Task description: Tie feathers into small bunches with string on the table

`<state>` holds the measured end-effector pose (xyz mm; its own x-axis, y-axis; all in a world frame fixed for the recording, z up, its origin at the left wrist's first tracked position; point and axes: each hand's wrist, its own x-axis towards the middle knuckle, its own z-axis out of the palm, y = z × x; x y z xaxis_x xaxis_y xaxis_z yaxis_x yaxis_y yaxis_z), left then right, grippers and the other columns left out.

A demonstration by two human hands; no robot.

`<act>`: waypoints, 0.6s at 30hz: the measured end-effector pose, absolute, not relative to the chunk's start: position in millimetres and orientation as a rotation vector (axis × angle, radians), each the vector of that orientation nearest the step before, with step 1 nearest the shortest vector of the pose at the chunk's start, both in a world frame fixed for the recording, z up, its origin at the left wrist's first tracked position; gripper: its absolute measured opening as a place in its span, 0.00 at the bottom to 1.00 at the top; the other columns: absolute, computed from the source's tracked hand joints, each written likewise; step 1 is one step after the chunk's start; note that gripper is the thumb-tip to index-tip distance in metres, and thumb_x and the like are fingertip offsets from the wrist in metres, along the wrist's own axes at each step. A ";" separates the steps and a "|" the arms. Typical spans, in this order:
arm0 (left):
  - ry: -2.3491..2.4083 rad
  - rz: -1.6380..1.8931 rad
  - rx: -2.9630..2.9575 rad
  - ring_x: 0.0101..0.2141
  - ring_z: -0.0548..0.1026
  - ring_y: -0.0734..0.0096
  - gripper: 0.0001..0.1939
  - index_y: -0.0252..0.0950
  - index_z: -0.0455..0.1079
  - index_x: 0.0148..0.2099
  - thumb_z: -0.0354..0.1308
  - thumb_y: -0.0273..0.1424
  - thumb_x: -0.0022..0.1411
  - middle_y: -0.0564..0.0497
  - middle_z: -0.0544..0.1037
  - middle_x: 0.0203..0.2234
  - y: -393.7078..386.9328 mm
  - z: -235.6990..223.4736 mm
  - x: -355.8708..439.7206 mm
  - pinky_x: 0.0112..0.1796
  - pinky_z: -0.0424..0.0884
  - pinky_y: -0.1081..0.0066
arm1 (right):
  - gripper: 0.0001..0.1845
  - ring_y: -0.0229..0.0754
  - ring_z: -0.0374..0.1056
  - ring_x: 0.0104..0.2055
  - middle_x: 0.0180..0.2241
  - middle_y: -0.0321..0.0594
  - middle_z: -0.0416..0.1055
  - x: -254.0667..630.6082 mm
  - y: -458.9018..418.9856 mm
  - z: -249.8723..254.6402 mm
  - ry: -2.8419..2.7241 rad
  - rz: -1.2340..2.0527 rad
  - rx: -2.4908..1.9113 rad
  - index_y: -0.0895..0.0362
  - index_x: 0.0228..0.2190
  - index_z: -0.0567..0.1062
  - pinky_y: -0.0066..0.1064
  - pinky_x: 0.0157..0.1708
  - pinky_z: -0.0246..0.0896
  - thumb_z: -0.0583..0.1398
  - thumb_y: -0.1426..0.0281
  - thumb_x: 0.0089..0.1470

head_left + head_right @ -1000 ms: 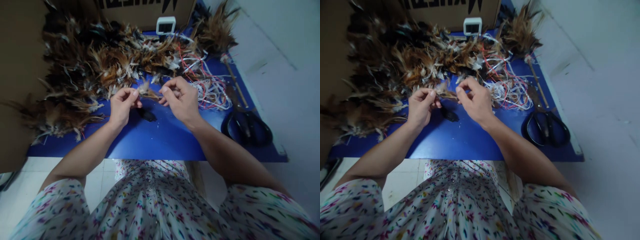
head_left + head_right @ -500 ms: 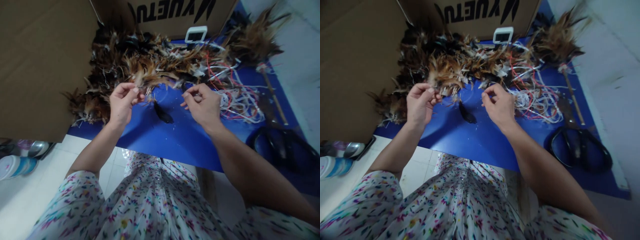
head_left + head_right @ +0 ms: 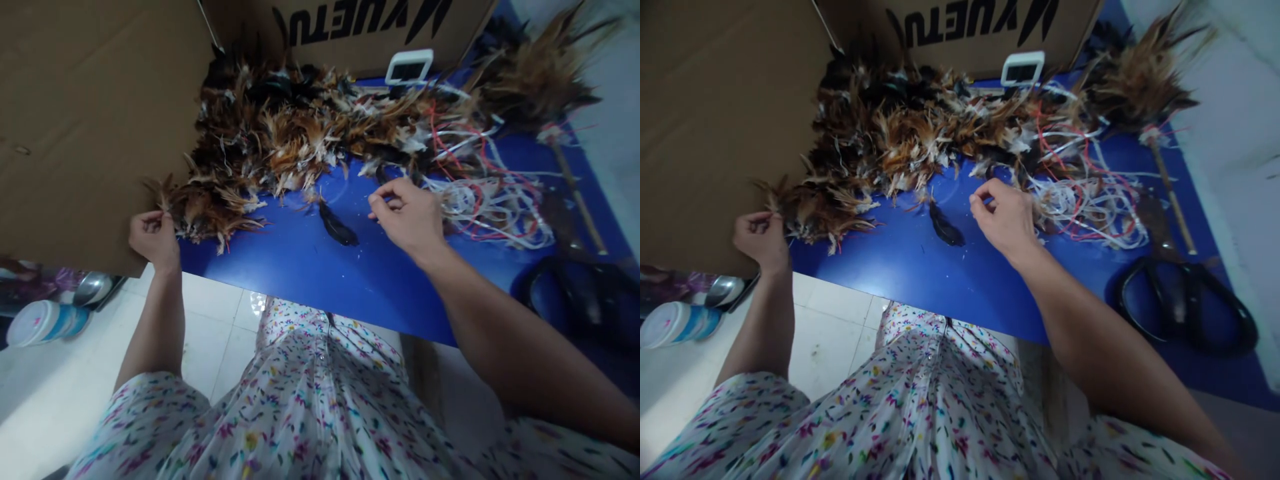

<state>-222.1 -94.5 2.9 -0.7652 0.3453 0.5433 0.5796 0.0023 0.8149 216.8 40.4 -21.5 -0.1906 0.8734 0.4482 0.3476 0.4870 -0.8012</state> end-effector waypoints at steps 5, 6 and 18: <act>-2.378 -1.313 -1.085 0.30 0.72 0.73 0.05 0.35 0.71 0.32 0.64 0.25 0.51 0.55 0.72 0.30 -100.7 6.6 -214.2 0.38 0.72 0.67 | 0.05 0.43 0.74 0.30 0.25 0.37 0.76 214.7 33.9 -7.3 -1.909 0.527 -1.225 0.53 0.28 0.75 0.36 0.35 0.67 0.61 0.69 0.55; -2.354 -1.247 -1.081 0.31 0.72 0.72 0.05 0.35 0.70 0.32 0.63 0.25 0.52 0.53 0.71 0.32 -101.1 8.4 -214.4 0.38 0.72 0.67 | 0.05 0.43 0.74 0.30 0.27 0.38 0.77 215.2 33.8 -6.1 -1.933 0.525 -1.229 0.53 0.28 0.75 0.35 0.35 0.67 0.61 0.69 0.55; -1.673 -1.199 -1.781 0.43 0.75 0.63 0.04 0.36 0.74 0.37 0.62 0.26 0.57 0.48 0.77 0.35 -57.1 42.3 -118.8 0.50 0.70 0.60 | 0.09 0.42 0.67 0.35 0.33 0.42 0.73 204.5 18.5 0.8 -2.299 0.582 -1.202 0.57 0.31 0.77 0.34 0.39 0.60 0.65 0.64 0.55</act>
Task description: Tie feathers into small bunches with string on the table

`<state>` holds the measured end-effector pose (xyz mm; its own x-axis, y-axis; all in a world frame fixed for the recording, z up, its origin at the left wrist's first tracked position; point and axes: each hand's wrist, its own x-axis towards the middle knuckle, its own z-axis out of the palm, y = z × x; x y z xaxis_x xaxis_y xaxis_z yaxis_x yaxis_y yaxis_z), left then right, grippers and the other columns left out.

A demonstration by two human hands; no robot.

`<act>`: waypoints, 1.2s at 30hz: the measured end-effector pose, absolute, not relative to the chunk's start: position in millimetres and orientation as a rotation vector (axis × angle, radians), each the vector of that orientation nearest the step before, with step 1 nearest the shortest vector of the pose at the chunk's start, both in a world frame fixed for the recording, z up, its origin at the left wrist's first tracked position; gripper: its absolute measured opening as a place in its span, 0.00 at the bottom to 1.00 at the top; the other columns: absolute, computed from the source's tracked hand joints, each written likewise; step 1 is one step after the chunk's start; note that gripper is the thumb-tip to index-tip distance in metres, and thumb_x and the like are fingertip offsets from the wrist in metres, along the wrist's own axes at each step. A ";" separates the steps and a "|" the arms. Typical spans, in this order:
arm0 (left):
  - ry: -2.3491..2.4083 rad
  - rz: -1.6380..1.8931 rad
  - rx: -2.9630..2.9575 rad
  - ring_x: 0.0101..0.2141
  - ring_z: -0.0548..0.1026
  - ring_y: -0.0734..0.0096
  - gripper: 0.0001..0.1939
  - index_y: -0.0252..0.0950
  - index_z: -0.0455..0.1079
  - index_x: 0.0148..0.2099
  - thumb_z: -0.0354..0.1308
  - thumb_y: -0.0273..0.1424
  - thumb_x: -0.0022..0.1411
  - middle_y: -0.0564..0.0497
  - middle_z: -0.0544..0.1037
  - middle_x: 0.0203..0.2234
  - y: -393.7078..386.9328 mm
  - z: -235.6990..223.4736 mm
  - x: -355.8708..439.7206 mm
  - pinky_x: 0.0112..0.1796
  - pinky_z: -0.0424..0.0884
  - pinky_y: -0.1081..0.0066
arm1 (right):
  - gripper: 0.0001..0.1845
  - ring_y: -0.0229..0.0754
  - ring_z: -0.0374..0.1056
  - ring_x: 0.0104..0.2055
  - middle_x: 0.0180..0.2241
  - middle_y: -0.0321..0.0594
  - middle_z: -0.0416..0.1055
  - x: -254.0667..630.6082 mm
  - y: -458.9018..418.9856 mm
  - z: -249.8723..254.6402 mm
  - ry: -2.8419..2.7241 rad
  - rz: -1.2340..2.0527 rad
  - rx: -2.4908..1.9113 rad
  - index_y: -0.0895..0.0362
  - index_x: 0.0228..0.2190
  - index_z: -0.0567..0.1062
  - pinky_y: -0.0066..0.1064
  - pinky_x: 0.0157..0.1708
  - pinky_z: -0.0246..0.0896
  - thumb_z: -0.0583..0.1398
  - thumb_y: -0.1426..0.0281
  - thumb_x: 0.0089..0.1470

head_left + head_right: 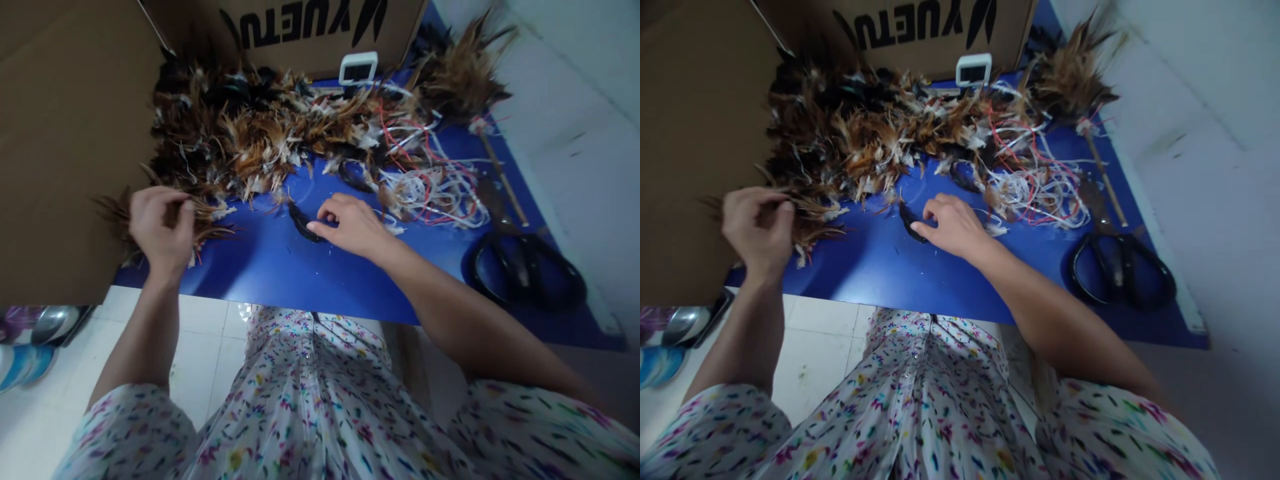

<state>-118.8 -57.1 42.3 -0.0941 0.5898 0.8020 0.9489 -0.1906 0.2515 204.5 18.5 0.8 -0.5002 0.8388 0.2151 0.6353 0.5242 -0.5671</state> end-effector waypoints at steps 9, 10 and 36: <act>-1.451 -0.878 -2.690 0.52 0.76 0.62 0.15 0.36 0.75 0.51 0.54 0.25 0.64 0.44 0.79 0.50 12.8 22.9 -31.4 0.54 0.70 0.59 | 0.08 0.37 0.62 0.31 0.27 0.36 0.69 201.9 17.8 7.5 -2.309 0.856 -1.159 0.57 0.24 0.71 0.32 0.37 0.54 0.62 0.74 0.54; -1.386 -0.824 -2.771 0.53 0.75 0.61 0.17 0.36 0.74 0.53 0.54 0.24 0.63 0.43 0.79 0.52 18.0 19.1 -27.9 0.56 0.69 0.57 | 0.08 0.35 0.60 0.29 0.26 0.34 0.68 203.8 19.9 10.0 -2.230 0.967 -1.139 0.58 0.23 0.71 0.31 0.35 0.53 0.62 0.73 0.53; -2.136 -2.286 -2.841 0.21 0.76 0.75 0.15 0.35 0.70 0.43 0.62 0.42 0.64 0.49 0.81 0.28 23.4 26.3 22.2 0.22 0.71 0.75 | 0.08 0.48 0.72 0.41 0.39 0.48 0.76 244.1 62.4 -0.9 -1.904 0.406 -1.425 0.59 0.38 0.78 0.42 0.46 0.67 0.63 0.71 0.54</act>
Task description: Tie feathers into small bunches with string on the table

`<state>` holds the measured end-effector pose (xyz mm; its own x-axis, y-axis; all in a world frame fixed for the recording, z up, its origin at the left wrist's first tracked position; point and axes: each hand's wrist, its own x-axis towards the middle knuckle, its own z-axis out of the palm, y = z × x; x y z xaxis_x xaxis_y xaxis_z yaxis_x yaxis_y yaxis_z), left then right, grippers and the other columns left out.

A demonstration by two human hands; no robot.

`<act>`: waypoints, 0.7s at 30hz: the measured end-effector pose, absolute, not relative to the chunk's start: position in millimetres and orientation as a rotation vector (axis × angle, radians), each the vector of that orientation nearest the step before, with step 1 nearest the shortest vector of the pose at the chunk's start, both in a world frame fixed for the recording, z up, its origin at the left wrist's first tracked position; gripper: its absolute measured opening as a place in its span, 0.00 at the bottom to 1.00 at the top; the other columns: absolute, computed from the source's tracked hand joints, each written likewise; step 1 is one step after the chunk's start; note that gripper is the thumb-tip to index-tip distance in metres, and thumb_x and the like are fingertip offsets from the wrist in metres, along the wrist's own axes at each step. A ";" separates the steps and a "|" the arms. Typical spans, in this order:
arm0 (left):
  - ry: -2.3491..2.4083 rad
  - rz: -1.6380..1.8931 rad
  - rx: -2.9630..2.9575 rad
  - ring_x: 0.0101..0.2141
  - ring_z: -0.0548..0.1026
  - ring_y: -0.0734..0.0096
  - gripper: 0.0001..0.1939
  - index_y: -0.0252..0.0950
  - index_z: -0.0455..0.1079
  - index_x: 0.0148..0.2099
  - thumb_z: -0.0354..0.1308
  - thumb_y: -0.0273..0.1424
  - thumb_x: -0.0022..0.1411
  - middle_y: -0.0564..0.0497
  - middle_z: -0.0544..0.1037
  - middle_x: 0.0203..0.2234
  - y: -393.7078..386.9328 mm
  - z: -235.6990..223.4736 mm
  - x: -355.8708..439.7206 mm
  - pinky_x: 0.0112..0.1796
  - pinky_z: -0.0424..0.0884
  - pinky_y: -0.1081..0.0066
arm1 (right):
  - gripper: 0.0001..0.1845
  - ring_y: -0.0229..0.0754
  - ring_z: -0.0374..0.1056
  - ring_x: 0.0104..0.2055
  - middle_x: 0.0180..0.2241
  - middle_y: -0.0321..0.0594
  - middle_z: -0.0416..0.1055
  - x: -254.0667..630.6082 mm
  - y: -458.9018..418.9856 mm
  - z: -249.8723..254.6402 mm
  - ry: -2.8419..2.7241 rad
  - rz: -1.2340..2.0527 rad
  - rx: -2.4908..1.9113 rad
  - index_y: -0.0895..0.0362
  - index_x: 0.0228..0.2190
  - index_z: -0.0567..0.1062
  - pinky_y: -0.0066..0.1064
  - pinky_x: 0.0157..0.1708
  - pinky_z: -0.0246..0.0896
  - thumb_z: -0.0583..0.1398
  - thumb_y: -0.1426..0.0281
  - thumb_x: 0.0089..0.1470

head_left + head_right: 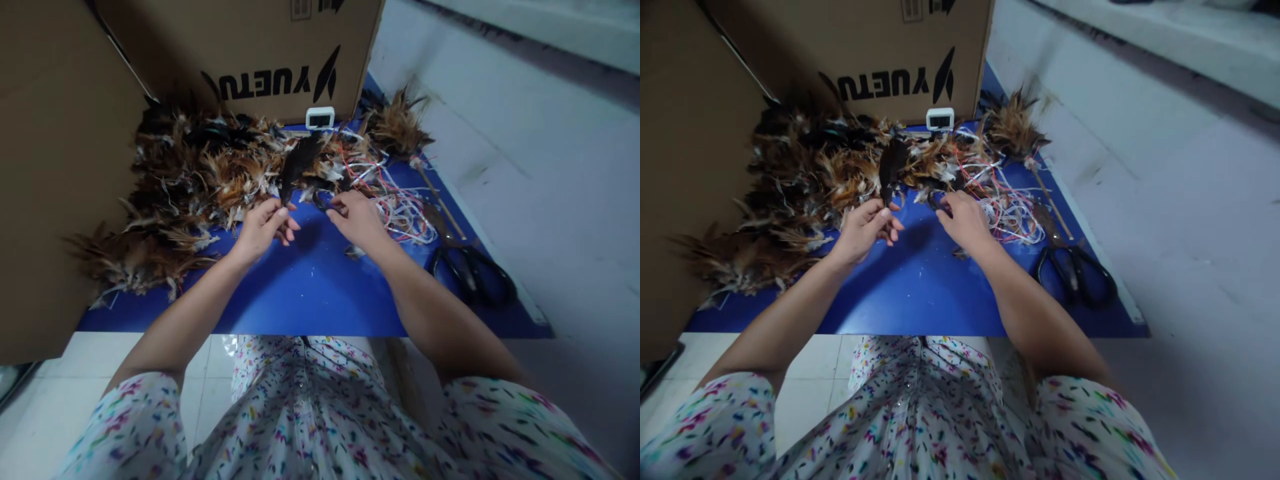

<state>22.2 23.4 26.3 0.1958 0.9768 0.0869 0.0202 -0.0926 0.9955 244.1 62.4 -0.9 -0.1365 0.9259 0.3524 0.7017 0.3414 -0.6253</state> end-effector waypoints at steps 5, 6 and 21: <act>0.873 1.108 1.161 0.27 0.79 0.75 0.20 0.34 0.70 0.43 0.72 0.37 0.54 0.49 0.82 0.31 23.3 20.1 39.3 0.33 0.78 0.71 | 0.13 0.57 0.69 0.49 0.45 0.56 0.73 245.8 65.4 -16.7 -2.246 0.044 -1.615 0.64 0.44 0.79 0.46 0.50 0.65 0.60 0.71 0.58; 0.863 1.107 1.134 0.28 0.80 0.74 0.22 0.33 0.70 0.44 0.74 0.36 0.51 0.49 0.82 0.31 23.4 16.0 40.2 0.34 0.78 0.70 | 0.12 0.56 0.69 0.48 0.44 0.55 0.74 245.6 65.7 -17.2 -2.266 0.036 -1.623 0.64 0.42 0.79 0.45 0.49 0.65 0.59 0.72 0.59; 0.867 1.170 0.931 0.34 0.83 0.70 0.28 0.32 0.67 0.34 0.79 0.38 0.38 0.49 0.81 0.35 19.7 -6.3 37.3 0.36 0.80 0.72 | 0.09 0.51 0.68 0.45 0.39 0.50 0.73 240.8 60.2 -7.3 -2.002 0.070 -1.298 0.56 0.34 0.73 0.43 0.50 0.63 0.53 0.70 0.63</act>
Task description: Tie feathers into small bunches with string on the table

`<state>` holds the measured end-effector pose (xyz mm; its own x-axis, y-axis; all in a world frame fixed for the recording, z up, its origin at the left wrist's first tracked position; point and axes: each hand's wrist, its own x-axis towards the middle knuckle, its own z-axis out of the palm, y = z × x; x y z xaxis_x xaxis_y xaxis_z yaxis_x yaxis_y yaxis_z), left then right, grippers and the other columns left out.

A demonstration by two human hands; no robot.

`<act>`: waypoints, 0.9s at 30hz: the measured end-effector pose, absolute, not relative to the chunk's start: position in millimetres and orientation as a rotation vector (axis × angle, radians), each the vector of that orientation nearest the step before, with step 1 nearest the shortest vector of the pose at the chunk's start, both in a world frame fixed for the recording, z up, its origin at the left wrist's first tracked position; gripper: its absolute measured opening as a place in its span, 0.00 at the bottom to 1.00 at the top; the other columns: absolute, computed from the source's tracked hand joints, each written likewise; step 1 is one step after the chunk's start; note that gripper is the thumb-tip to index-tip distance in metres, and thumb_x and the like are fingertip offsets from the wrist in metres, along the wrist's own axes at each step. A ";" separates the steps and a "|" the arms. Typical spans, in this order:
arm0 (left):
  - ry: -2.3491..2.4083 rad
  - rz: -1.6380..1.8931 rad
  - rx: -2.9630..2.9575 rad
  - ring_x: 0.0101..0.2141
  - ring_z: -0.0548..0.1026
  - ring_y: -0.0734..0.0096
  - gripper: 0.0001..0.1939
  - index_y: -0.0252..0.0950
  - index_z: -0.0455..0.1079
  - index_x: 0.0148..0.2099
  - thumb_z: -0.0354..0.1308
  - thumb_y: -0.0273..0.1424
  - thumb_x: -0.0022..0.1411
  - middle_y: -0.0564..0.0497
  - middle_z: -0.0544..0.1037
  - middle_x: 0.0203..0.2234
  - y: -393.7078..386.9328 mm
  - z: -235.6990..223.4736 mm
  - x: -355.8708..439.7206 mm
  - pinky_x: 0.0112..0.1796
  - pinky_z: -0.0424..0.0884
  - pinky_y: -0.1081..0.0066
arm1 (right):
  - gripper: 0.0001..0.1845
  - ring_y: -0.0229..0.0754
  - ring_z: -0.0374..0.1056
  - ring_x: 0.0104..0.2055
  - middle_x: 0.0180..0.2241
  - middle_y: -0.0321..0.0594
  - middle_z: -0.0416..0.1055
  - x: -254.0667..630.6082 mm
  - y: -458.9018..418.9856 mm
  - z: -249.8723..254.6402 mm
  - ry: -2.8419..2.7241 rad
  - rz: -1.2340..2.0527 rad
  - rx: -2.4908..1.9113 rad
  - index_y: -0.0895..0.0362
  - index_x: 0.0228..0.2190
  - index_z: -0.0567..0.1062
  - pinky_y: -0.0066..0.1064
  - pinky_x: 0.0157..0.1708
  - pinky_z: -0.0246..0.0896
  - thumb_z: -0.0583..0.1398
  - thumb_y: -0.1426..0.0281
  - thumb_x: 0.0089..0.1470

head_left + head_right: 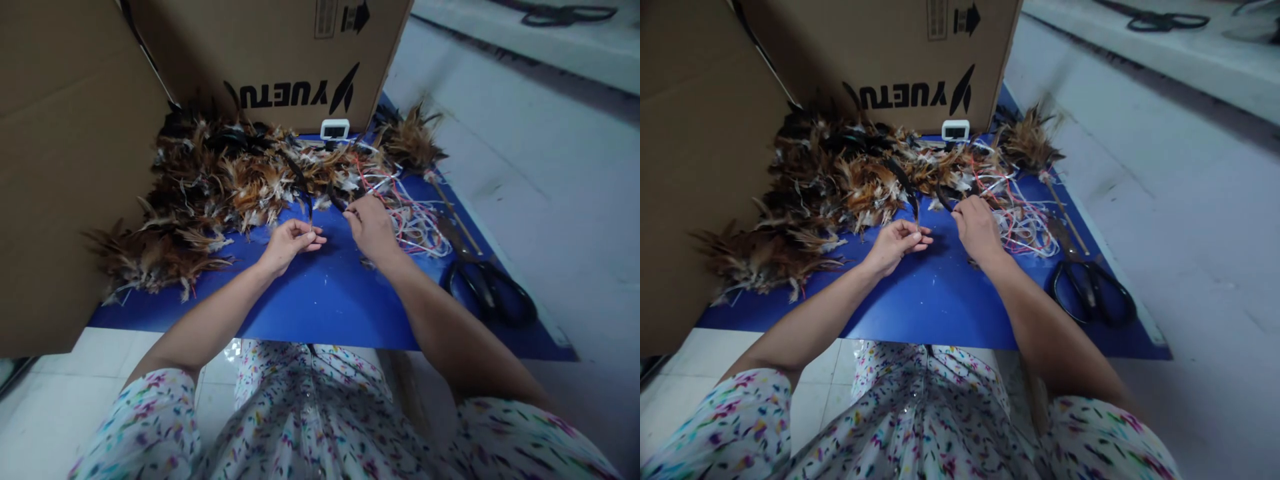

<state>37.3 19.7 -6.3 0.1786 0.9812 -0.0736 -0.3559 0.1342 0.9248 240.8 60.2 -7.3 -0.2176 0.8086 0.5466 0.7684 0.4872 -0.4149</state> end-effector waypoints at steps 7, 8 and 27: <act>0.945 1.109 0.950 0.26 0.82 0.71 0.24 0.35 0.63 0.37 0.75 0.38 0.49 0.51 0.82 0.26 22.9 -4.4 34.7 0.27 0.78 0.76 | 0.12 0.40 0.70 0.31 0.30 0.37 0.74 236.4 61.7 6.1 -1.500 0.597 -1.191 0.52 0.34 0.69 0.34 0.35 0.67 0.60 0.58 0.60; 0.959 1.108 0.951 0.25 0.82 0.71 0.24 0.35 0.63 0.36 0.75 0.38 0.50 0.51 0.82 0.25 23.2 -3.7 34.4 0.26 0.77 0.76 | 0.13 0.39 0.70 0.30 0.30 0.36 0.74 236.4 63.7 6.3 -1.427 0.674 -1.171 0.52 0.34 0.68 0.33 0.33 0.66 0.61 0.56 0.58; 0.989 1.111 1.008 0.21 0.78 0.76 0.19 0.33 0.67 0.33 0.73 0.36 0.52 0.51 0.81 0.24 21.0 0.6 36.1 0.24 0.75 0.77 | 0.23 0.44 0.73 0.33 0.29 0.39 0.71 236.5 37.3 29.6 -1.431 0.521 -1.082 0.52 0.36 0.74 0.38 0.31 0.69 0.60 0.45 0.57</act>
